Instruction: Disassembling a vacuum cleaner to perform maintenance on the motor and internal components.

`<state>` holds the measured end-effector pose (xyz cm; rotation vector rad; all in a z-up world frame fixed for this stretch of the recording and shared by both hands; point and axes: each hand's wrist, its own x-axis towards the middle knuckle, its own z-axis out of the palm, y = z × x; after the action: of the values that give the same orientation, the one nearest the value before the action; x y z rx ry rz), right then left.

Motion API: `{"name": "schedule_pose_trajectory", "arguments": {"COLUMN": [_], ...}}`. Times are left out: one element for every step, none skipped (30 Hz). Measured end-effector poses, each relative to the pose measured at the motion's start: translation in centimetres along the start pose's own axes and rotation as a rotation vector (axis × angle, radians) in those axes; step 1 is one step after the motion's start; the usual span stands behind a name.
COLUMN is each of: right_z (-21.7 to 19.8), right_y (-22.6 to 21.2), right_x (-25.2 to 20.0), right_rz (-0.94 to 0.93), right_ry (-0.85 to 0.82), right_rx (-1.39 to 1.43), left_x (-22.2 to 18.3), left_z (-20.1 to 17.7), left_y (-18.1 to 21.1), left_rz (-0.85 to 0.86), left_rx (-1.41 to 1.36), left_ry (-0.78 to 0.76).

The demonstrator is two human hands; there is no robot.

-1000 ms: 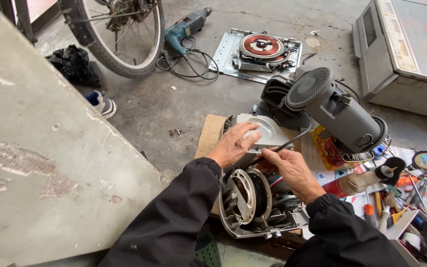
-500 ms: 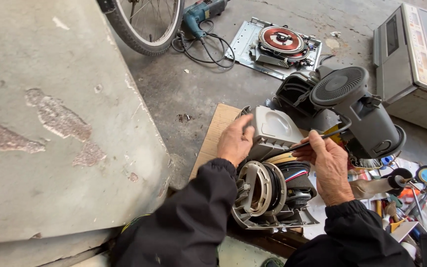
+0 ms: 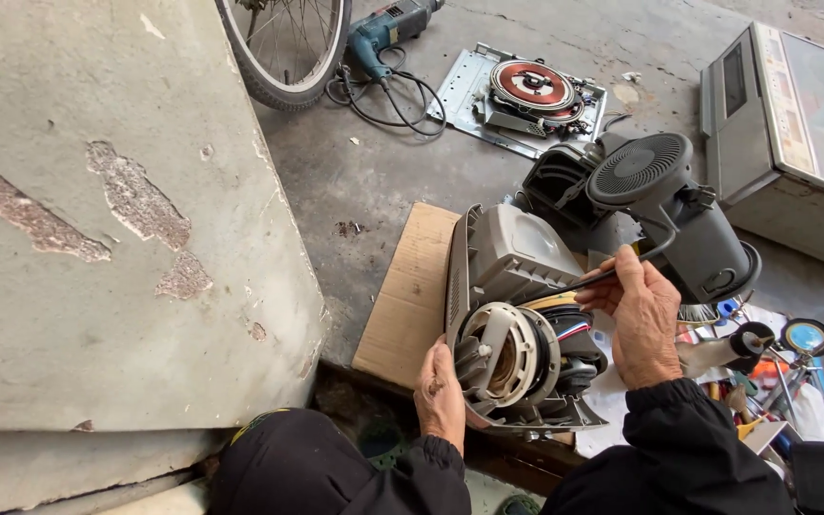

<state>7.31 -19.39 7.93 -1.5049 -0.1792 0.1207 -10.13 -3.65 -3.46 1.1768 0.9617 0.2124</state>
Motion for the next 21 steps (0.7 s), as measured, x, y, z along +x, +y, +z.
{"name": "schedule_pose_trajectory", "arguments": {"right_z": [-0.1, -0.3, -0.6, -1.7, -2.7, -3.9, -4.7, -5.5, -6.4, -7.4, -8.3, -9.1, -9.3, -9.6, -9.8, -9.9, -10.0, -10.0, -9.8, -9.6, -9.4], "right_y": [-0.3, -0.7, -1.0, -0.5, 0.0, 0.3, 0.4, 0.5, 0.6, 0.9, 1.3, 1.6, 1.7, 1.8, 1.9, 1.9, 1.8, 1.9, 1.7, 1.5, 1.4], "right_x": [0.0, -0.1, -0.1, 0.2, 0.6, 1.1, 1.2, 1.3, 1.4, 1.7, 2.0, 2.3, 2.3, 2.3, 2.3, 2.3, 2.2, 2.2, 2.1, 2.0, 1.9], "right_rz": [-0.002, 0.005, 0.012, 0.012, 0.007, -0.002, -0.005, 0.012, 0.029, 0.026, 0.056, 0.089, 0.087, 0.113, 0.138, 0.136, 0.141, 0.148, 0.148, 0.156, 0.163], "right_ry": [0.002, 0.045, 0.089, 0.098, 0.127, 0.156, 0.165, 0.224, 0.283, 0.293, 0.336, 0.375, 0.382, 0.389, 0.396, 0.402, 0.4, 0.393, 0.395, 0.408, 0.42], "right_rx": [0.0, 0.006, 0.011, 0.008, 0.049, 0.089, 0.084, 0.085, 0.085, 0.078, 0.071, 0.066, 0.061, 0.05, 0.04, 0.036, 0.032, 0.027, 0.024, 0.011, -0.002], "left_x": [-0.2, -0.5, -0.7, -1.1, -1.5, -1.9, -2.0, -2.1, -2.2, -2.7, -3.1, -3.4, -3.5, -3.5, -3.5, -3.4, -3.4, -3.3, -3.2, -3.1, -3.0], "left_z": [0.0, 0.1, 0.2, 0.4, 0.6, 0.8, 1.2, 1.6, 2.0, 2.1, 2.2, 2.2, 2.3, 2.3, 2.4, 2.5, 2.6, 2.6, 2.6, 2.6, 2.7], "left_y": [0.0, 0.0, 0.0, 0.1, 0.2, 0.4, 0.0, -0.3, -0.7, -0.2, 0.3, 0.8, 0.9, 0.9, 1.0, 0.9, 0.8, 0.7, 0.8, 0.7, 0.7], "left_rz": [0.002, 0.044, 0.086, 0.083, 0.168, 0.255, 0.254, 0.365, 0.477, 0.474, 0.478, 0.482, 0.48, 0.504, 0.529, 0.528, 0.536, 0.543, 0.541, 0.552, 0.563], "left_rx": [0.0, 0.034, 0.068, 0.07, 0.093, 0.112, 0.111, 0.192, 0.271, 0.268, 0.332, 0.397, 0.394, 0.409, 0.423, 0.421, 0.421, 0.421, 0.419, 0.408, 0.398], "left_ry": [-0.002, -0.04, -0.078, -0.087, -0.121, -0.156, -0.166, -0.19, -0.212, -0.225, -0.245, -0.262, -0.27, -0.239, -0.208, -0.215, -0.215, -0.21, -0.212, -0.2, -0.188]}}
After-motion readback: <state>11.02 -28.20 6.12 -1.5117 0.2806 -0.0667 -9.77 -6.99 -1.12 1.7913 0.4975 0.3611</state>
